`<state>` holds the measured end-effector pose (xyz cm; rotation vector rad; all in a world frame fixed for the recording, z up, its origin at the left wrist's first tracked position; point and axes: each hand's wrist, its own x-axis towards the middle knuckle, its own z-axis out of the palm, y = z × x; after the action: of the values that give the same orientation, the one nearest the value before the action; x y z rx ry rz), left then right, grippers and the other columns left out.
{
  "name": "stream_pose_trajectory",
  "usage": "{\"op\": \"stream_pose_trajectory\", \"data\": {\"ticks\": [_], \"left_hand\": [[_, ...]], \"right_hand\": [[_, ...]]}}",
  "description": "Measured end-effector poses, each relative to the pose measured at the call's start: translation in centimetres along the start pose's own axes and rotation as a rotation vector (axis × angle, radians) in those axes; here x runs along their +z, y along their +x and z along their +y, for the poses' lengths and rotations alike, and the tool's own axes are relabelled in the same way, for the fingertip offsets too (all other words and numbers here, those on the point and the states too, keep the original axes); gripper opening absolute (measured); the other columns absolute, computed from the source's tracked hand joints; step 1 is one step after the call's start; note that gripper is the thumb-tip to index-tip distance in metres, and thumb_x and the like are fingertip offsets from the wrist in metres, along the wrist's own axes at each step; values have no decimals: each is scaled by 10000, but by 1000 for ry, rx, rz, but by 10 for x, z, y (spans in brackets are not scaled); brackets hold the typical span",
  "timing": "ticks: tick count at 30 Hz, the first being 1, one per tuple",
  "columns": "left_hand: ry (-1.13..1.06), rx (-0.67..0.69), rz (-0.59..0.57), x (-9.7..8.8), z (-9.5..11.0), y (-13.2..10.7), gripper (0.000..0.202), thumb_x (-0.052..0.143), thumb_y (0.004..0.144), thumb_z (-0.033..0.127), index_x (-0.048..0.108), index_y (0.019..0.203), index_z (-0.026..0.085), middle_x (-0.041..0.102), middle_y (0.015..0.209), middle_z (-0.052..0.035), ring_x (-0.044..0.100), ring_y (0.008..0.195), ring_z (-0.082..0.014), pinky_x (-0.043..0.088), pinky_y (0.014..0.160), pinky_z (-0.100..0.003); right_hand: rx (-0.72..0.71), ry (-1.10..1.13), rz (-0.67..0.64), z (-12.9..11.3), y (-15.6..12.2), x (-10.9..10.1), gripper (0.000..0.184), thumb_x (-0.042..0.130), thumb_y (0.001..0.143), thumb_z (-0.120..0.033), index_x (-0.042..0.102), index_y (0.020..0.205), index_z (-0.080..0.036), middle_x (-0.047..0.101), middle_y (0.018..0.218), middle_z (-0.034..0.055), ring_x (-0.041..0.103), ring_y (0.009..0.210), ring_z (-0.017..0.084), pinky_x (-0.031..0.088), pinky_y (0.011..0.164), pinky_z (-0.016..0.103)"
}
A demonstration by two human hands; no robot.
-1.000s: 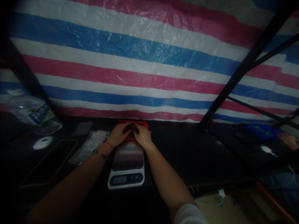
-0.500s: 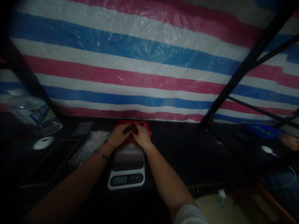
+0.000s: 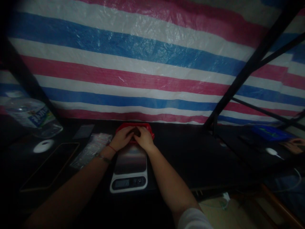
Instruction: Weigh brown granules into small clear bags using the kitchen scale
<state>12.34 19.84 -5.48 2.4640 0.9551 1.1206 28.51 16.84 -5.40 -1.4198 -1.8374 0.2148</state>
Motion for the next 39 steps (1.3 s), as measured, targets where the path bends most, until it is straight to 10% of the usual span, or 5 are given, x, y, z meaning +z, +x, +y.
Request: {"op": "stream_pose_trajectory", "data": {"ticks": [10, 21, 39], "left_hand": [[-61, -51, 112, 3, -10, 0, 372, 370, 891, 229, 562, 1205, 170, 621, 1181, -95, 573, 1098, -208, 441, 1005, -421], [-283, -100, 154, 8, -7, 2, 434, 412, 885, 313, 506, 1283, 168, 555, 1277, -108, 515, 1184, -220, 378, 1060, -429], [-293, -117, 91, 6, -4, 1, 482, 393, 882, 292, 478, 1330, 138, 533, 1338, -111, 493, 1238, -221, 350, 1095, -430]], "right_hand": [[-82, 156, 94, 1, -2, 1, 615, 680, 706, -198, 507, 1295, -213, 589, 1184, 99, 554, 1117, 232, 451, 980, 404], [-144, 140, 214, -6, -3, -2, 296, 668, 726, -199, 634, 1020, -195, 641, 1009, 66, 587, 986, 203, 475, 909, 352], [-70, 97, 177, -3, -3, 1, 337, 648, 756, -202, 644, 1093, -205, 680, 1058, 64, 619, 992, 202, 481, 915, 343]]}}
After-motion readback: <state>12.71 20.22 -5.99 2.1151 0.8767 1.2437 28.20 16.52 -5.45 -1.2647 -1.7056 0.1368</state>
